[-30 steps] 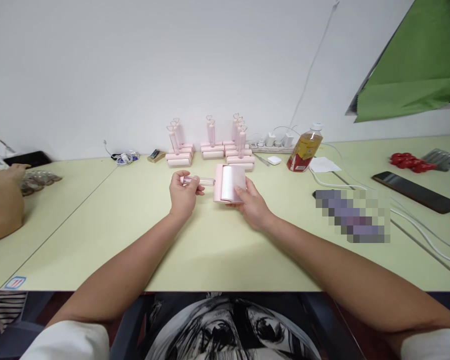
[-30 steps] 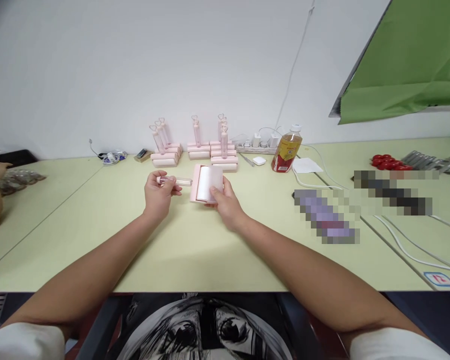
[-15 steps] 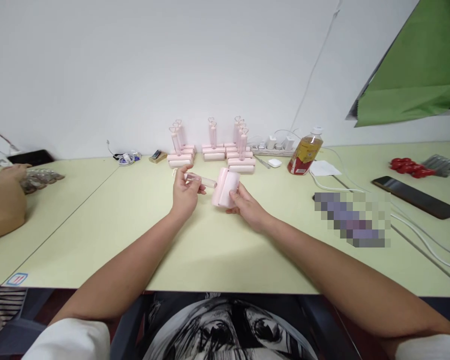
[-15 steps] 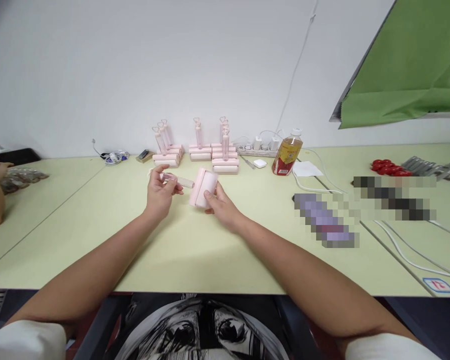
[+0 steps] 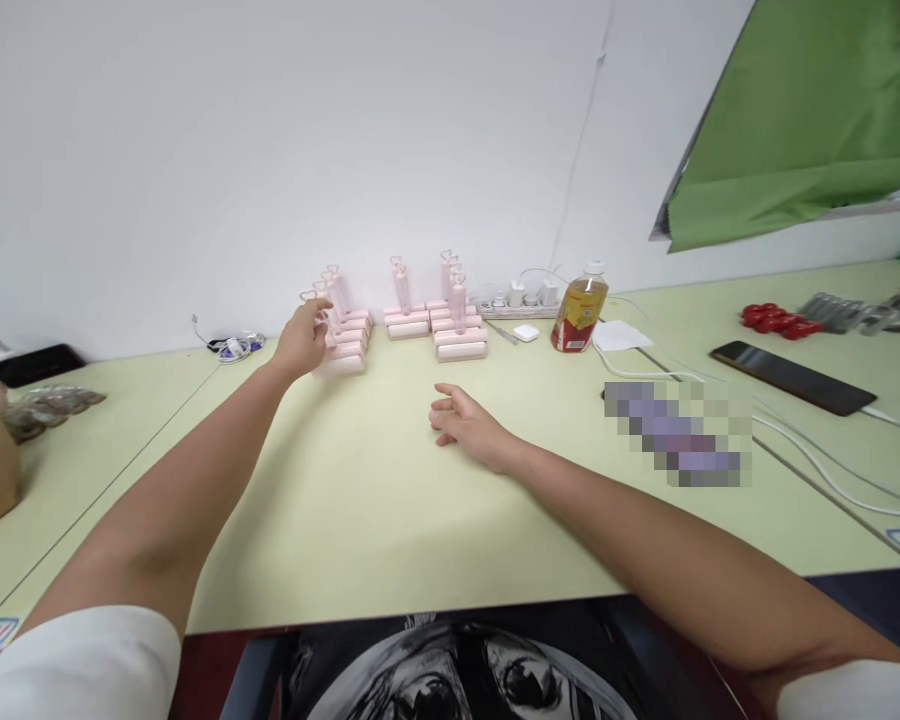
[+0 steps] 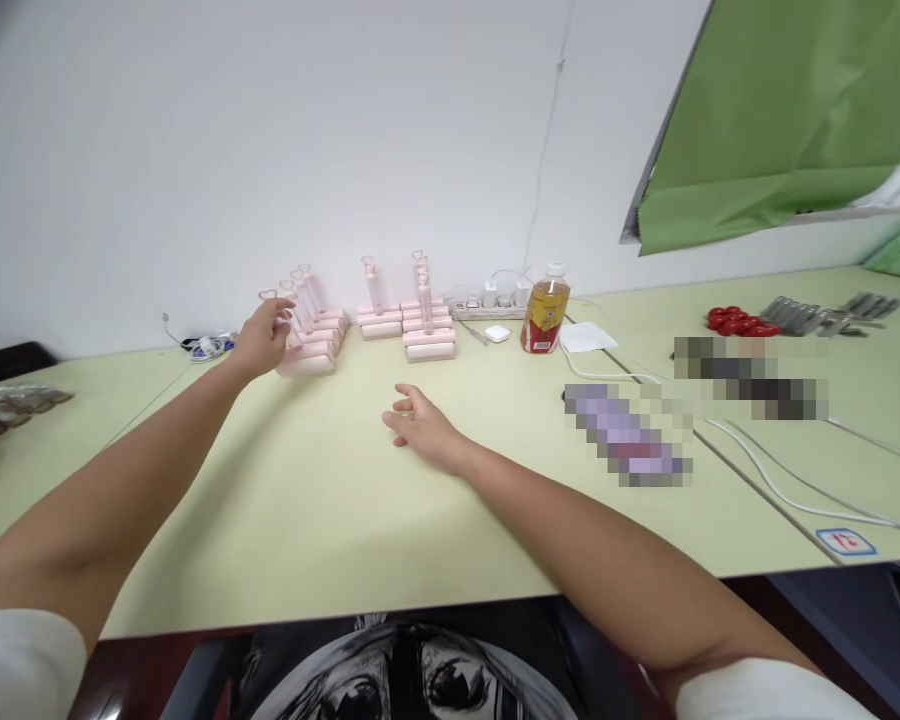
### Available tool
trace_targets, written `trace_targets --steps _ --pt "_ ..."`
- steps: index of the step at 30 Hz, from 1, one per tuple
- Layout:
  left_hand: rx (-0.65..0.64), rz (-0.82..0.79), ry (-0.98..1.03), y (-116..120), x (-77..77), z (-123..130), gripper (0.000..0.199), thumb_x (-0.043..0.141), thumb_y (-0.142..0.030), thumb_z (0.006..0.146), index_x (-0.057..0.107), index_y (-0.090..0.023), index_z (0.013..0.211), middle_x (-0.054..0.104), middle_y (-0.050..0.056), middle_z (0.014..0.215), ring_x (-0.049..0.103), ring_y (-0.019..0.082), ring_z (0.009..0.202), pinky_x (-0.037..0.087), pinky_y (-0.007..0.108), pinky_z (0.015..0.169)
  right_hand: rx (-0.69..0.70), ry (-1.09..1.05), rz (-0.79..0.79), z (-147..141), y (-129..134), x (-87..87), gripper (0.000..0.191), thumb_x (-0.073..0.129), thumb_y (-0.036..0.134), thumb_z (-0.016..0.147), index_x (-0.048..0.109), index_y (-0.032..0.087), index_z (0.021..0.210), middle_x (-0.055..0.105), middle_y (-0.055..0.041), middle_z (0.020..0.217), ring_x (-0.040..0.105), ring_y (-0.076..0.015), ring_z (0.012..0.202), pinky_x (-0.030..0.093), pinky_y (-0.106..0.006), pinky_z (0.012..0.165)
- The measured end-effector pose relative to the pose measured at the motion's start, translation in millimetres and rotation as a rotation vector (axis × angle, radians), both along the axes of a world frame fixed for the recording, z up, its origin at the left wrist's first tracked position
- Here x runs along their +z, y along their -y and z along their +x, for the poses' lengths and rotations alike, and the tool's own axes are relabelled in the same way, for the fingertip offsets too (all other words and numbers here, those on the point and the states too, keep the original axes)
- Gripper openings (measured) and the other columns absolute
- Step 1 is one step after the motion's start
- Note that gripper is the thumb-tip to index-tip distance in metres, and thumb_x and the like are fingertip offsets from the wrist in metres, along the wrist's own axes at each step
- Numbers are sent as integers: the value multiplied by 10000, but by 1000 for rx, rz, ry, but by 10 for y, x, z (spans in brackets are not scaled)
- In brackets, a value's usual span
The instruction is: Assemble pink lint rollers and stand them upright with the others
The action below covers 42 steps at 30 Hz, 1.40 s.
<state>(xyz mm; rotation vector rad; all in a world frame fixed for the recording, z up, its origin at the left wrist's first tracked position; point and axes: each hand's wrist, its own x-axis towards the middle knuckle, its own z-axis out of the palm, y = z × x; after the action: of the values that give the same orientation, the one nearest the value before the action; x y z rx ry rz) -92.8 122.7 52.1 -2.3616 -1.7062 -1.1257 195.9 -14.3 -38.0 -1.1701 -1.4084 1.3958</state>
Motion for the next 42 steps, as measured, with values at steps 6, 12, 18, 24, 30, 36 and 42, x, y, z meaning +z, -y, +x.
trace_targets --steps 6,12,18,24,30,36,42 --pt "79 -72 -163 -262 -74 -86 349 439 -189 826 566 -184 1151 552 163 1155 592 299 935 464 455 915 39 55 -7 -10 27 28 613 622 404 878 402 253 1430 503 -120 1357 638 -107 724 511 -387 888" --pt "112 -57 -170 -170 -130 -44 447 477 -208 805 569 -199 1241 378 178 1378 591 306 981 432 509 972 48 76 7 -13 21 11 580 633 409 871 447 256 1398 510 -118 1354 648 -106 724 507 -373 875" --pt "180 345 26 3 -118 217 454 558 -195 758 553 -151 1210 403 208 1360 367 389 1306 280 562 1106 38 49 46 -68 -13 -70 551 658 397 849 495 245 1353 527 -115 1319 630 -121 793 535 -324 787" --pt "-83 147 -55 -275 18 745 467 556 -233 763 531 -152 1222 535 192 1293 455 366 1262 342 516 1076 39 63 47 -96 3 -60 527 657 377 847 502 245 1334 530 -113 1313 617 -112 767 541 -308 734" --pt "117 -171 270 -840 -59 1142 601 702 -294 662 483 -174 1209 571 209 1273 562 374 1147 430 503 954 45 98 46 -112 0 -82 524 672 384 838 518 273 1326 567 -87 1268 627 -121 763 527 -322 749" --pt "131 -270 376 -1300 -95 1338 269 688 -301 653 591 -166 865 664 108 844 623 266 783 479 394 741 64 120 34 -155 22 -97 456 690 385 823 589 271 1253 620 -63 1188 633 -152 829 514 -290 695" --pt "-37 -328 414 -1504 -116 1383 207 619 -256 669 684 -158 839 588 6 622 520 157 577 453 316 647 87 74 4 -159 48 -96 379 690 377 824 629 262 1180 653 -38 1068 635 -142 776 529 -302 700"
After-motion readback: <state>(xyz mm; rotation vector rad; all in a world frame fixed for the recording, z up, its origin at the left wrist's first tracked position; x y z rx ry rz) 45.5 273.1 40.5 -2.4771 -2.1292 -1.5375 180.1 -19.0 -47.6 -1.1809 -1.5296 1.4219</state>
